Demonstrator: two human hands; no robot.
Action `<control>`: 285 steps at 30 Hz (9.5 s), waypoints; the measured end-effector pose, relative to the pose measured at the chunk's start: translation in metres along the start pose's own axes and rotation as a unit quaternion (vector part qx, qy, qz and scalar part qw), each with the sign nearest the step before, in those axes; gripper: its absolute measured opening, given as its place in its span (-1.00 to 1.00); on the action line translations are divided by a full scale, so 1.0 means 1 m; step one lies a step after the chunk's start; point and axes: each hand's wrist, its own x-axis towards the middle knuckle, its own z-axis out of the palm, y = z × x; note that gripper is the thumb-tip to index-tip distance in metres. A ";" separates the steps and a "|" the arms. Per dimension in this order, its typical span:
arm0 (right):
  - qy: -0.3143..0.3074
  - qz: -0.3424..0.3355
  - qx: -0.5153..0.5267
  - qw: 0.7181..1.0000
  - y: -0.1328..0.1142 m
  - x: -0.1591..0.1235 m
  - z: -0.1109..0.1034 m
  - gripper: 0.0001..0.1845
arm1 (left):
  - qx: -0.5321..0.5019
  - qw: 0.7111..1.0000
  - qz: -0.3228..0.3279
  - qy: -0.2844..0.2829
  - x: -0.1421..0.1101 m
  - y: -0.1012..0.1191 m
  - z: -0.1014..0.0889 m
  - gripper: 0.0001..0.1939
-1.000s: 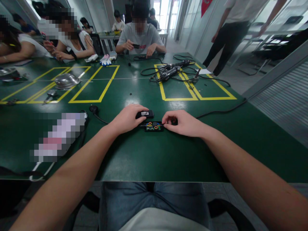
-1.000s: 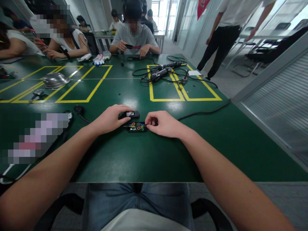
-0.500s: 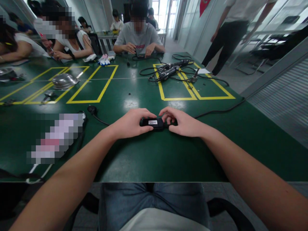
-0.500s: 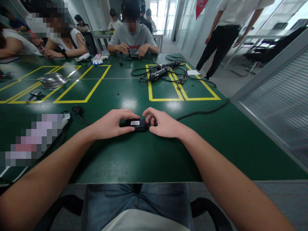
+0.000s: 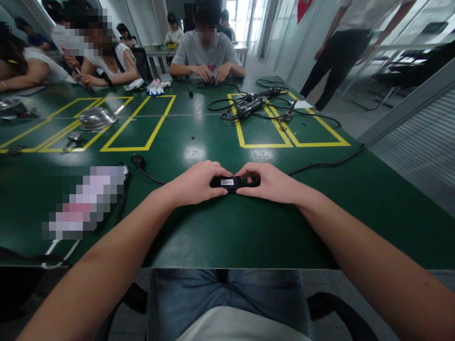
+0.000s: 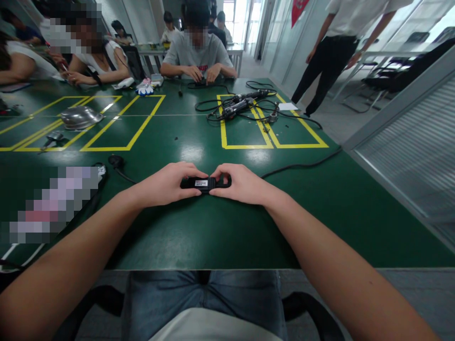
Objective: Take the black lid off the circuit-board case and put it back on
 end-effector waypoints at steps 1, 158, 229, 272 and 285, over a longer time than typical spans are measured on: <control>0.004 -0.005 -0.006 1.000 0.000 0.000 0.000 -0.71 | 0.010 1.000 0.002 -0.001 0.000 0.001 0.000 -0.61; 0.012 0.012 -0.016 1.000 0.006 0.000 0.003 -0.73 | -0.031 0.999 -0.035 -0.014 0.000 0.002 -0.002 -0.60; 0.012 0.011 -0.015 1.000 0.000 -0.001 0.001 -0.90 | -0.141 0.985 -0.097 -0.034 -0.011 -0.018 -0.021 -0.92; 0.035 -0.013 -0.031 0.999 0.002 -0.002 0.001 -0.47 | -0.108 0.993 -0.018 0.035 -0.005 -0.011 -0.002 -0.63; 0.022 -0.003 -0.029 0.999 0.004 -0.001 0.003 -0.71 | -0.067 0.998 -0.013 0.011 -0.001 -0.006 -0.001 -0.65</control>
